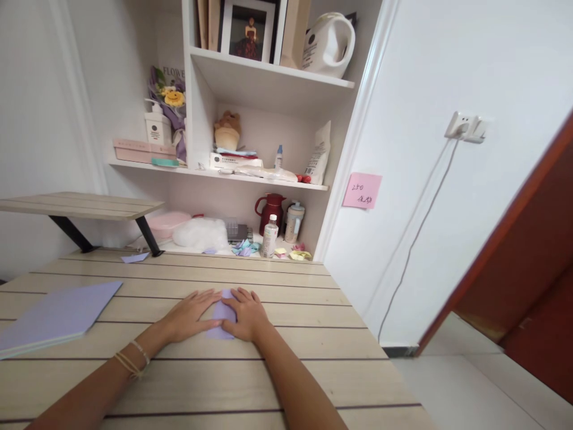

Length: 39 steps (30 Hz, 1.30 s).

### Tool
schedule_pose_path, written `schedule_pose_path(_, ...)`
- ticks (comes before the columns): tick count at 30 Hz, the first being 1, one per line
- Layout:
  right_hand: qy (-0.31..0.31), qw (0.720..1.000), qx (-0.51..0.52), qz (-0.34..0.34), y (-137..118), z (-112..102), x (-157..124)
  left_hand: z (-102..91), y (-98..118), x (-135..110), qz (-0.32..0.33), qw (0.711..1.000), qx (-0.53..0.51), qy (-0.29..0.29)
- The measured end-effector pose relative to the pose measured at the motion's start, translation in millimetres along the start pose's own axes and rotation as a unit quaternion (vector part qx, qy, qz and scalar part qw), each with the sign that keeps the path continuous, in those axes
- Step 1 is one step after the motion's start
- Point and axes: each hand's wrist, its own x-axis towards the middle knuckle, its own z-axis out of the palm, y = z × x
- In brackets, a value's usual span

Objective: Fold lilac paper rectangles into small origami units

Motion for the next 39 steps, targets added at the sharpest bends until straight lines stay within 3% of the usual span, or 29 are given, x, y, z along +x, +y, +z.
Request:
schedule_pose_path(17, 0.009, 1.000, 0.018, -0.002, -3.3, -5.0, -1.2, 0.7, -11.6, 8.8, 0.086, 0.995, 0.039, 0.030)
schedule_pose_path(25, 0.017, 0.999, 0.044, -0.012, 10.2, -10.2, -4.3, -5.1, -10.5, 14.8, 0.059, 0.998, 0.024, -0.010)
schedule_pose_path(32, 0.026, 0.993, 0.062, -0.093, 19.5, -23.7, -11.5, -5.5, -10.3, 17.2, 0.039, 0.999, 0.012, -0.030)
schedule_pose_path(39, 0.013, 0.993, 0.113, 0.007, 27.2, -18.4, -14.7, 0.8, -17.2, 18.9, 0.038, 0.999, 0.004, -0.028)
